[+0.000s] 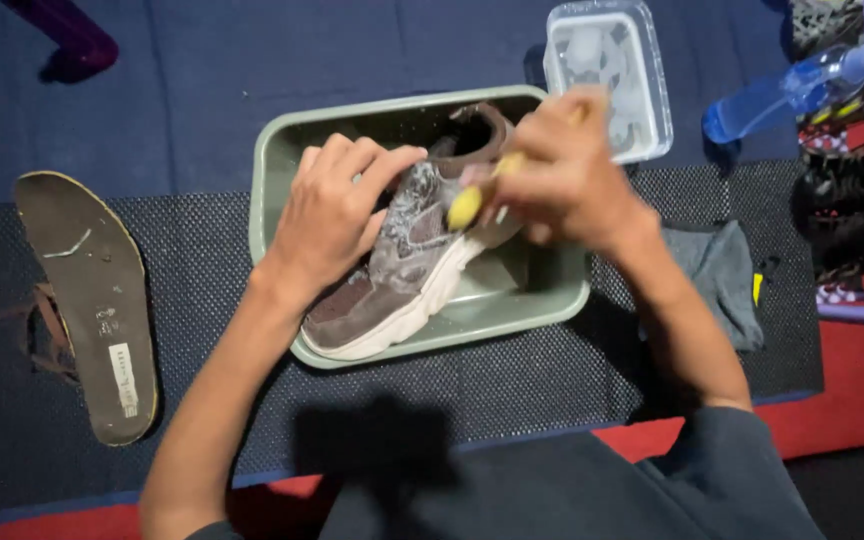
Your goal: The person scrubs a brown and white sneaker with a yellow brush inside a gray plastic basin. They repeatedly dip the brush into a small container of liquid and scrub various parts of the shoe, including the sole, sides, and laces.
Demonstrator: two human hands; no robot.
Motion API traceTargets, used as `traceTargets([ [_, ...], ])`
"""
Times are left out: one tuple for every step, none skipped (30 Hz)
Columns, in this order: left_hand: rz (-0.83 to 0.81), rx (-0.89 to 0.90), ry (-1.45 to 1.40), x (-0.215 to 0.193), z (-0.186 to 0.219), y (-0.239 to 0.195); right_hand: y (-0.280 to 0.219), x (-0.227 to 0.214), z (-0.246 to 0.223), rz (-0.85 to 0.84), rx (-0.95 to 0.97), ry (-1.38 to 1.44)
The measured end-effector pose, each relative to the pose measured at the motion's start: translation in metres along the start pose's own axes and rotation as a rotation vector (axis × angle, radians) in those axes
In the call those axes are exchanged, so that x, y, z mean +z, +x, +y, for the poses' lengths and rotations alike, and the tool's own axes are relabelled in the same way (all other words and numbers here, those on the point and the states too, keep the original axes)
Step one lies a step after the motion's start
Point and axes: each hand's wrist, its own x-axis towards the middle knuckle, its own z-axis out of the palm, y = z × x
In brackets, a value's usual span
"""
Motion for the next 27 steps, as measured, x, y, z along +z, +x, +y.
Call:
traceTargets([
  [-0.006,0.008,-0.001,0.0,0.0,-0.001,0.001,0.003,-0.01,-0.045,-0.06,-0.002],
  [-0.013,0.016,-0.003,0.001,0.001,-0.002,0.001,0.006,-0.02,-0.089,-0.12,-0.004],
  [-0.018,0.012,-0.005,0.003,0.001,-0.003,-0.001,0.002,-0.014,-0.09,-0.117,0.003],
  [0.003,0.012,-0.019,0.004,0.001,-0.003,-0.003,-0.001,-0.008,-0.067,-0.046,-0.013],
  [0.038,0.015,-0.024,0.005,-0.001,0.0,-0.001,-0.006,0.002,-0.04,0.012,-0.037],
  [0.045,0.013,-0.018,0.005,0.001,-0.001,0.003,-0.003,-0.01,-0.038,0.003,-0.038],
  [0.032,0.01,-0.028,0.005,0.001,-0.001,0.007,0.002,-0.022,-0.051,-0.066,-0.025],
  [0.019,0.007,-0.038,0.005,0.002,-0.002,0.011,0.006,-0.033,-0.063,-0.135,-0.012],
  [0.011,0.006,-0.041,0.005,0.001,-0.002,0.007,0.004,-0.026,-0.063,-0.127,-0.006],
  [0.012,0.014,-0.037,0.006,0.001,-0.003,0.002,0.003,-0.018,-0.039,-0.075,-0.039],
  [0.023,0.018,-0.028,0.005,-0.001,-0.003,0.001,0.001,-0.007,-0.015,-0.035,-0.073],
  [0.024,0.014,-0.025,0.012,-0.002,-0.006,-0.007,0.011,-0.009,-0.014,-0.039,-0.07],
  [0.063,0.021,0.017,0.018,-0.006,-0.007,-0.014,0.02,-0.008,0.021,-0.043,-0.058],
  [0.103,0.029,0.059,0.025,-0.01,-0.008,-0.02,0.03,-0.007,0.056,-0.046,-0.046],
  [0.102,0.027,0.062,0.022,-0.01,-0.006,-0.011,0.025,-0.014,0.059,-0.047,-0.043],
  [0.101,0.035,0.057,0.02,-0.011,-0.005,-0.004,0.02,-0.02,0.059,-0.052,-0.003],
  [0.096,0.039,0.047,0.02,-0.009,-0.006,0.001,0.015,-0.03,0.053,-0.052,0.043],
  [0.09,0.033,0.043,0.017,-0.004,-0.009,0.001,0.013,-0.027,0.05,-0.048,0.05],
  [0.074,0.026,-0.008,0.013,-0.003,-0.006,0.004,0.01,-0.019,0.054,-0.038,-0.022],
  [0.059,0.02,-0.058,0.008,-0.002,-0.002,0.008,0.006,-0.011,0.06,-0.027,-0.093],
  [0.065,0.022,-0.049,0.008,-0.002,-0.001,0.011,0.008,-0.018,0.067,-0.036,-0.096],
  [0.078,0.04,-0.032,0.007,-0.003,-0.001,0.014,0.01,-0.026,0.015,-0.103,-0.066],
  [0.073,0.05,-0.031,0.009,0.0,-0.005,0.011,0.013,-0.04,-0.047,-0.154,-0.022],
  [0.063,0.044,-0.038,0.009,-0.001,-0.006,0.007,0.012,-0.031,-0.051,-0.145,-0.012],
  [0.074,0.039,-0.033,0.011,-0.002,-0.005,0.003,0.01,-0.019,-0.049,-0.059,-0.015],
  [0.084,0.034,-0.028,0.012,-0.003,-0.004,0.0,0.008,-0.008,-0.047,0.026,-0.018],
  [0.09,0.033,-0.023,0.012,-0.003,-0.003,0.009,0.009,-0.021,-0.045,0.019,-0.02],
])
